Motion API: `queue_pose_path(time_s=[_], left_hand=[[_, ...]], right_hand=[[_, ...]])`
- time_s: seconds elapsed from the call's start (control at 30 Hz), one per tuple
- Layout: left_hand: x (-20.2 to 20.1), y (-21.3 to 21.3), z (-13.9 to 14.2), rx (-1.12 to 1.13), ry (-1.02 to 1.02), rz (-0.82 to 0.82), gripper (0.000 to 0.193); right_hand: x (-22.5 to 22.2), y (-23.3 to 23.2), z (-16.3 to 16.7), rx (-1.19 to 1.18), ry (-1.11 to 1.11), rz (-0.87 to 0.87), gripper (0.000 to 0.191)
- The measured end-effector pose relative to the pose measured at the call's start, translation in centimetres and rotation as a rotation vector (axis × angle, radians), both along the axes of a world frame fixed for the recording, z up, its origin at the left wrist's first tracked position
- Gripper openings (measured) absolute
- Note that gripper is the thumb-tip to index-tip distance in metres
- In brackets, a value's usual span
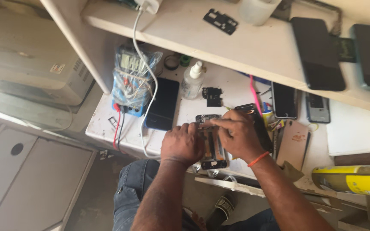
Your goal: The person repairs a smartphone at a cluttered workbench. They use a screwdriver to work on the opened phone, remove the battery, detach and reposition the display assembly, press the internal components, and finally hold the phone near a charging cable while handling its screen.
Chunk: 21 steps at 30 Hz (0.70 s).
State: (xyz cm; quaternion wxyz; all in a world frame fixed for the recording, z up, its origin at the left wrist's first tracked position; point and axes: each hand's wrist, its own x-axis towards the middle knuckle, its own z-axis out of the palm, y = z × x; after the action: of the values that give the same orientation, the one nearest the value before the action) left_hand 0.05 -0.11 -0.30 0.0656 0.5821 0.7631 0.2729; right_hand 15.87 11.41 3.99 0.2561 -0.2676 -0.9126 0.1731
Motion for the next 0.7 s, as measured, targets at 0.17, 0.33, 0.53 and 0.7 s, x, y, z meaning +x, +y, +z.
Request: queue_pose_path(time_s=[0.17, 0.33, 0.53, 0.7], left_hand=[[0.1, 0.0, 0.2, -0.027, -0.004, 0.000, 0.025], [0.1, 0.1, 0.2, -0.012, 0.008, 0.005, 0.025], [0.2, 0.1, -0.2, -0.023, 0.002, 0.003, 0.022], [0.2, 0.1, -0.1, -0.017, 0.010, 0.001, 0.022]], right_hand=[[-0.4, -1.5, 0.0, 0.045, -0.079, 0.010, 0.024], [-1.0, -2.7, -0.3, 0.147, -0.128, -0.003, 0.019], [-0.6, -3.1, -1.1, 0.191, -0.125, -0.028, 0.017], [-0.4, -2.5, -1.4, 0.139, -0.106, -0.015, 0.017]])
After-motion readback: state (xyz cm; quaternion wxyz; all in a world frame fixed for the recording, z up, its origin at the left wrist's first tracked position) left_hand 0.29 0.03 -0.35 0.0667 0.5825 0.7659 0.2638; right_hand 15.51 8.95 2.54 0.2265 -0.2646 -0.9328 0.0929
